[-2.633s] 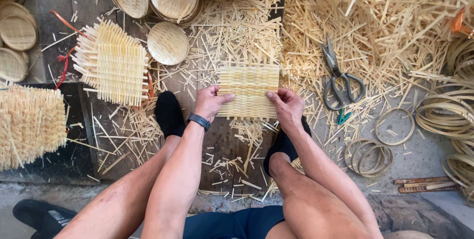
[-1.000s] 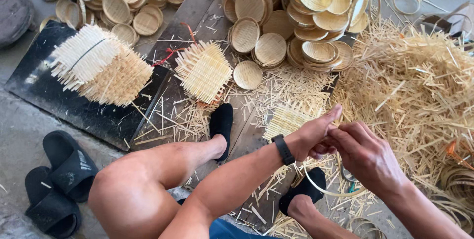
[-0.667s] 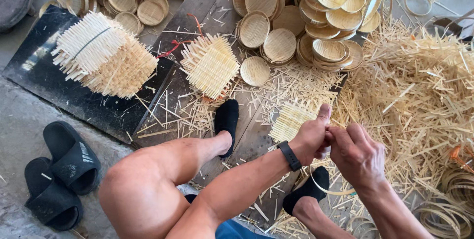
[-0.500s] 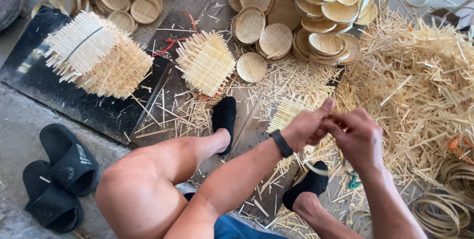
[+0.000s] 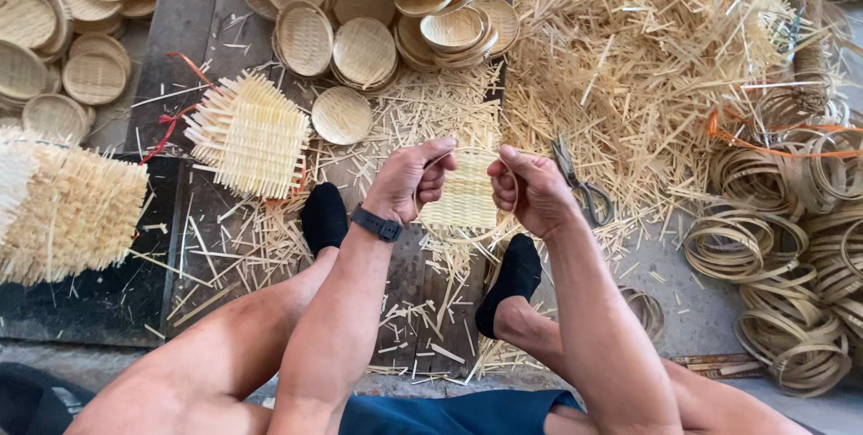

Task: The person weaves bamboo strips into trays, using shears to trim excess material and securing the woven pieces into circular bamboo frames by hand.

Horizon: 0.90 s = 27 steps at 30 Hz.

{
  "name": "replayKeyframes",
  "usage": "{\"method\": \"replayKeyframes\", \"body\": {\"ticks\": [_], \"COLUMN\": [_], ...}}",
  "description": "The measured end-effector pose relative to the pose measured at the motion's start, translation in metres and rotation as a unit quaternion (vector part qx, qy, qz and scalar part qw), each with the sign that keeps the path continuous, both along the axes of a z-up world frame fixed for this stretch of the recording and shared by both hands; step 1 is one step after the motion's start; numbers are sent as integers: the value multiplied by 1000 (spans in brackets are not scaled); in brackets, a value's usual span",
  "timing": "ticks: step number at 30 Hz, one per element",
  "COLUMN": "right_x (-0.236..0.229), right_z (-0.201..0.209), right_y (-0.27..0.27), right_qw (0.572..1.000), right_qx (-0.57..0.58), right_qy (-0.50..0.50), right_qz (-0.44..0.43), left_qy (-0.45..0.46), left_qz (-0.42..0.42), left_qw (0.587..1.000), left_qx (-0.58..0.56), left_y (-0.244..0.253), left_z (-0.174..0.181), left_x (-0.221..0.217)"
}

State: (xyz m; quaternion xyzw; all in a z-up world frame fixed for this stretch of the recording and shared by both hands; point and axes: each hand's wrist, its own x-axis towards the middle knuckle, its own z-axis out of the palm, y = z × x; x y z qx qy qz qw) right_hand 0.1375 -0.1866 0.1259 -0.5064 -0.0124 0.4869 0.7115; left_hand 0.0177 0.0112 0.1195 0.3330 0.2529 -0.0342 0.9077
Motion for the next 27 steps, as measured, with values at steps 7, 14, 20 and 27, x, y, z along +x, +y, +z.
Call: {"method": "replayKeyframes", "body": {"ticks": [7,14,20,27], "right_x": [-10,-11,-18,-19], "right_z": [-16,-24,-31,-28], "right_y": [5,6,6,4], "right_qw": [999,999,982,987], "right_qx": [-22,-9,75,34], "right_qy": [30,51,118,50], "right_qz": [-15,-3,-126,-150], "left_qy": [42,49,61,24], "left_qz": [-2,70,85,55], "left_qw": [998,996,990,995], "left_qx": [38,22,-94,-75], "left_y": [-9,-11,-12,-7], "left_z": [-21,-40,-48,-61], "left_x": [2,6,5,7]}}
